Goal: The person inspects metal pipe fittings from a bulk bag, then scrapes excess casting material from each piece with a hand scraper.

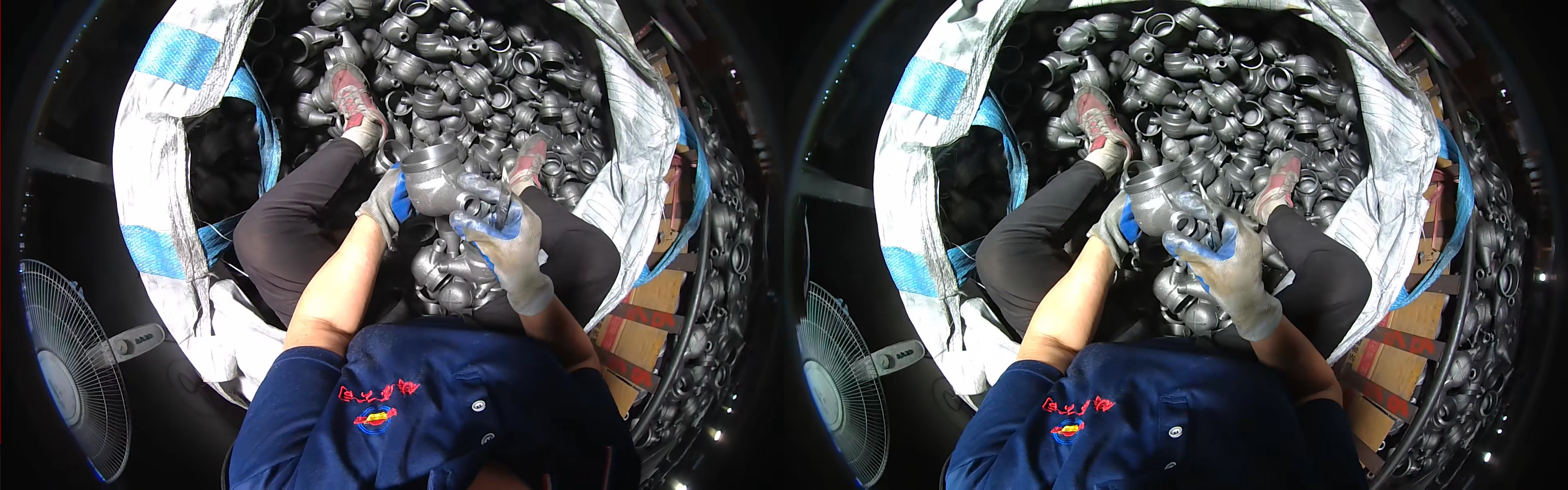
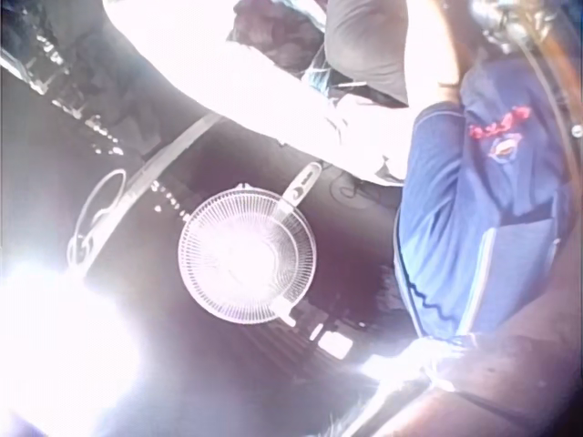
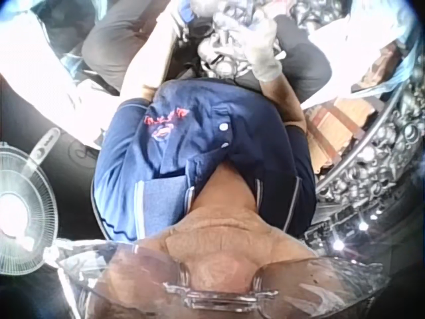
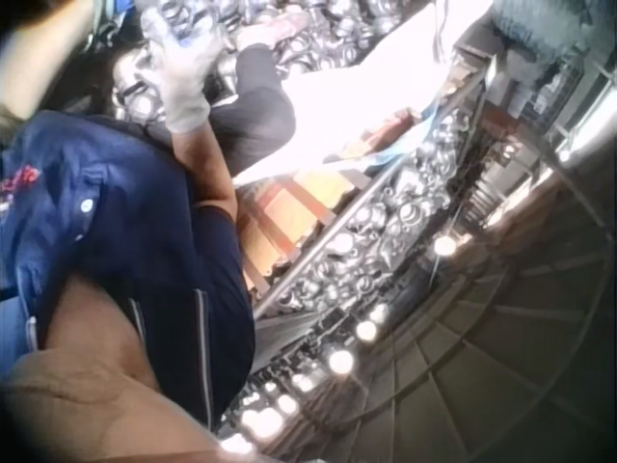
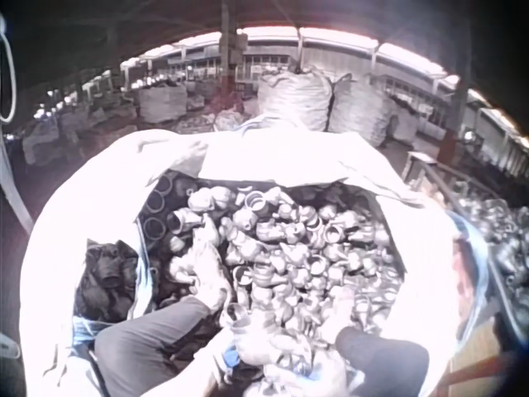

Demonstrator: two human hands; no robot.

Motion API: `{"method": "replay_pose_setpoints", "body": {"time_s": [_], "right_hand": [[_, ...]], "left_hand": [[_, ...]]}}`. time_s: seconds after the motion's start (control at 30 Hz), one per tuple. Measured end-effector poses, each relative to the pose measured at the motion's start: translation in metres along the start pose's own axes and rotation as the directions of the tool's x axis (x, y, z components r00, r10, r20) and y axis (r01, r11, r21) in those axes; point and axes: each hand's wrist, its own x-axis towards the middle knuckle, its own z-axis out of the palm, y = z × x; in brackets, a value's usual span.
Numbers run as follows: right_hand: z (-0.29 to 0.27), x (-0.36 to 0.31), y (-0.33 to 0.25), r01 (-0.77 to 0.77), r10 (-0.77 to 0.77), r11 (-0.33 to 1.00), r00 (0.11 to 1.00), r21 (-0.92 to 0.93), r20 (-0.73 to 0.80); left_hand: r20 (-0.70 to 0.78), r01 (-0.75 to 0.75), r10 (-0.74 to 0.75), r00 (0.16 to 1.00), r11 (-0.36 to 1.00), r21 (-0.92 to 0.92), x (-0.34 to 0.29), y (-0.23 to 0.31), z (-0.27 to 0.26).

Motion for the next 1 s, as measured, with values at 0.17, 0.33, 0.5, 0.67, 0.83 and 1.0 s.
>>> {"method": "replay_pose_setpoints", "body": {"time_s": [0.17,0.33,0.5,0.67,0.83,1.0], "right_hand": [[0.0,-0.006,0.002,0.024,-0.023,0.998,1.0,-0.053,0.016],[-0.008,-0.005,0.017,0.163,-0.167,0.978,0.986,-0.127,-0.02],[-0.021,-0.012,0.029,0.051,-0.054,0.998,0.994,-0.044,-0.092],[-0.03,-0.015,0.035,-0.046,0.057,0.993,0.993,0.105,-0.102],[-0.04,-0.014,0.049,-0.191,0.213,0.963,0.971,0.192,-0.106],[-0.047,-0.013,0.064,-0.231,0.273,0.902,0.96,0.366,-0.068]], "left_hand": [[0.091,-0.093,0.084,0.992,0.99,0.101,-0.005,0.007,0.012],[-0.132,-0.136,0.137,0.982,0.991,0.016,-0.012,0.019,0.031],[-0.132,-0.257,0.307,0.942,0.918,0.302,-0.016,0.037,0.054],[-0.247,-0.233,0.394,0.886,0.836,0.498,-0.013,0.042,0.065],[-0.238,-0.219,0.387,0.891,0.825,0.521,-0.009,0.044,0.057],[-0.357,-0.123,0.327,0.875,0.863,0.49,-0.013,0.045,0.063]]}}
